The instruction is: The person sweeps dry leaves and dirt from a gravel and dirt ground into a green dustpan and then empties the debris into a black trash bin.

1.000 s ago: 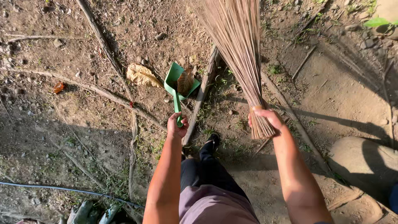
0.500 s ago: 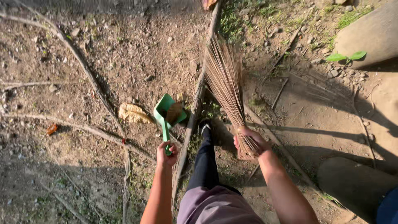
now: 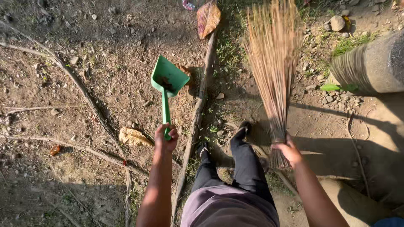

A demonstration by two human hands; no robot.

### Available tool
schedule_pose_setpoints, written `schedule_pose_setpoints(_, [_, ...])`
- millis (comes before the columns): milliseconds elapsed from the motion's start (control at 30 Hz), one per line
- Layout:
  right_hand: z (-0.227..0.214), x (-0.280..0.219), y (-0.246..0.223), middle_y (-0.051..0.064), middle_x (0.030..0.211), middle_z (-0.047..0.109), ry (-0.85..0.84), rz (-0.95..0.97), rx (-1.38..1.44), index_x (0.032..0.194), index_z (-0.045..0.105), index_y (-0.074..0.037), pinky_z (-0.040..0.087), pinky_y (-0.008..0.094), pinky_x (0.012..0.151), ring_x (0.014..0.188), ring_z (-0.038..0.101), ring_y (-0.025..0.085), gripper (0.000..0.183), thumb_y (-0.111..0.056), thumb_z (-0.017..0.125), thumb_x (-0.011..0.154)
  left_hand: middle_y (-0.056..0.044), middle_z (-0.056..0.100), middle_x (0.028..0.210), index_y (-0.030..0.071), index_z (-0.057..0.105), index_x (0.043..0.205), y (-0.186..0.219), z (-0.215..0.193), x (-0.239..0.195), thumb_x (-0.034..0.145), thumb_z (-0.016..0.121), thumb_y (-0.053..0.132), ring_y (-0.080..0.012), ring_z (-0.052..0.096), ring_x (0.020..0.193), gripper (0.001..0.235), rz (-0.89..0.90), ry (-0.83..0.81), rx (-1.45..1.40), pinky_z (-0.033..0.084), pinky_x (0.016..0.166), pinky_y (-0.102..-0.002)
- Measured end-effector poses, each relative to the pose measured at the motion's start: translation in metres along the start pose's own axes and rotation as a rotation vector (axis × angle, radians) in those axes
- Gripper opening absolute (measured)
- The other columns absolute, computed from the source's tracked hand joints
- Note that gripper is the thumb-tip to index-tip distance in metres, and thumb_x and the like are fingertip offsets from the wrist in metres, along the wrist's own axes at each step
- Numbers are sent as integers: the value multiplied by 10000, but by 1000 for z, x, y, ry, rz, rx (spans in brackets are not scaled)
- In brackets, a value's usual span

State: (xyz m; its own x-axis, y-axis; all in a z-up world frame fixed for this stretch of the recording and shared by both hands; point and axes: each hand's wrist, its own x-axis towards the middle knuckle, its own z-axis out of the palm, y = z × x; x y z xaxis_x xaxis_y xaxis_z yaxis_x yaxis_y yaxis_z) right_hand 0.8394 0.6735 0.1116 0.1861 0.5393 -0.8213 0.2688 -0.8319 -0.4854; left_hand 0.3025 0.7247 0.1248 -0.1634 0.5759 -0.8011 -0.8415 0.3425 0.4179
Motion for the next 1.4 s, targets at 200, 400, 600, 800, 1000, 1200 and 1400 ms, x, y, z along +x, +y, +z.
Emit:
schedule_pose_setpoints(200, [-64, 141, -102, 171, 912, 675, -63, 167, 439, 1234, 563, -49, 585, 490, 692, 787, 710, 334, 461, -264, 742, 868, -37, 514, 727, 43, 376, 1101, 4, 137, 88, 948, 555, 116, -105, 473, 520, 246, -35, -106, -201, 381, 411, -242])
schedule_pose_setpoints(400, [-8, 284, -235, 186, 896, 740, -405, 408, 392, 1169, 573, -21, 594, 482, 731, 746, 727, 346, 553, -358, 746, 765, -31, 534, 734, 37, 469, 1166, -6, 250, 216, 945, 593, 96, -106, 501, 541, 260, -44, -58, -153, 409, 470, -219])
schedule_pose_setpoints(600, [-76, 216, -322, 185, 987, 709, -758, 120, 99, 1576, 112, -58, 628, 398, 681, 768, 737, 272, 1064, -167, 783, 758, -9, 510, 633, 127, 428, 967, -31, 300, 280, 874, 568, 193, -124, 458, 430, 180, -229, 28, -145, 369, 366, -252])
schedule_pose_setpoints(800, [-159, 237, -357, 205, 1053, 642, -333, 2, 119, 1475, 172, -60, 615, 494, 703, 798, 678, 333, 934, -101, 750, 742, 0, 510, 695, 55, 441, 1092, -19, 314, 258, 954, 536, 115, -84, 427, 454, 178, -95, 101, -115, 347, 364, -219])
schedule_pose_setpoints(1000, [-130, 353, -387, 372, 1230, 437, -560, -234, 250, 1451, 213, 20, 458, 647, 808, 1051, 489, 499, 632, -122, 559, 941, -10, 544, 723, 10, 515, 1192, -26, 389, 244, 925, 540, 73, -67, 435, 458, 275, 54, 47, -113, 361, 366, -199])
schedule_pose_setpoints(1200, [-203, 286, -381, 231, 1056, 617, -604, 195, 274, 1637, 169, -197, 600, 452, 619, 774, 686, 286, 1096, -176, 748, 707, -15, 518, 738, 74, 487, 1094, -35, 457, 220, 896, 557, 105, -79, 466, 491, 213, -27, 127, -71, 377, 409, -215])
schedule_pose_setpoints(1400, [-301, 340, -370, 181, 1556, 490, -27, 38, 10, 1552, 290, -82, 276, 511, 1226, 1457, 418, 335, 1005, -247, 844, 730, -17, 489, 730, 70, 448, 1038, -54, 511, 204, 923, 591, 151, -88, 449, 487, 200, -205, -24, -111, 351, 391, -230])
